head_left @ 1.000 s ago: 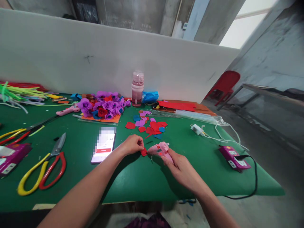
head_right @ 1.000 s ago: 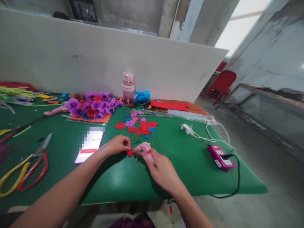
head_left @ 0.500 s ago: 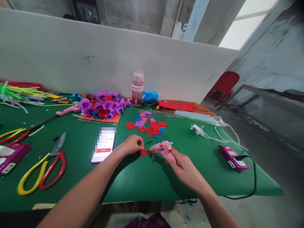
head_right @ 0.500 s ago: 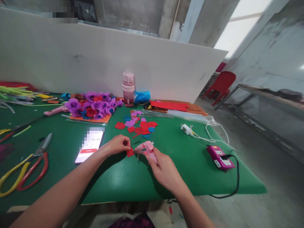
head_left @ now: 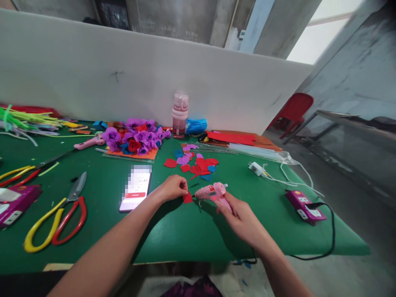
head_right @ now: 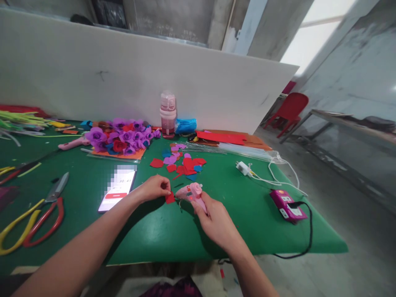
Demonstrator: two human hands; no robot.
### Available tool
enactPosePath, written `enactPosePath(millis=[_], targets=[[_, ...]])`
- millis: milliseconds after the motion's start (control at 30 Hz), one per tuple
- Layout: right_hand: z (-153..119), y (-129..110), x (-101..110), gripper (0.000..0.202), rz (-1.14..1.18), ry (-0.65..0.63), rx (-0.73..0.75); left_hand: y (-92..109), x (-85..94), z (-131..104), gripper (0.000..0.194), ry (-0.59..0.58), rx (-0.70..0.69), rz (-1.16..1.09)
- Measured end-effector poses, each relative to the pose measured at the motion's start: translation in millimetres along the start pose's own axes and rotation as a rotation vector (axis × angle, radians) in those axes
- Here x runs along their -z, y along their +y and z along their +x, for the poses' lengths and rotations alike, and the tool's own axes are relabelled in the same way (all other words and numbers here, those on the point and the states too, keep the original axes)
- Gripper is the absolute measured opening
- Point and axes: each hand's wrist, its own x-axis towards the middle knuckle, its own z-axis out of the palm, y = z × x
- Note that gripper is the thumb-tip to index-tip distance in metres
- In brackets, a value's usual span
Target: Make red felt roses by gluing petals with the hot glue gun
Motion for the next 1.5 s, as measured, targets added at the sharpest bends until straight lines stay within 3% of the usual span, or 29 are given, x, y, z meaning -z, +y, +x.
enactPosePath(millis=[367,1200,1333,1500], targets=[[0.6,-7.2,-8.5,0.034,-0.038,-0.084,-0.009,1.3,-0.3,1.1,0.009,-0.003,-0.021,-0.013],[1.1,-0.8,-5.0,0.032,0.019,-0.041,-0.023,4.0,0.3,-0.7,0.006,-0.010,0.003,-0.017],[0.0,5.7,0.3,0.032,0.085,-0.002,-0.026,2.9,0.0,-0.3,0.006,-0.004,0.001,-0.023],[-1.1,17.9,12.2,0.039,0.388,-0.042,-0.179,-1.6,0.7,0.3,0.010,-0.032,-0.015,-0.130]])
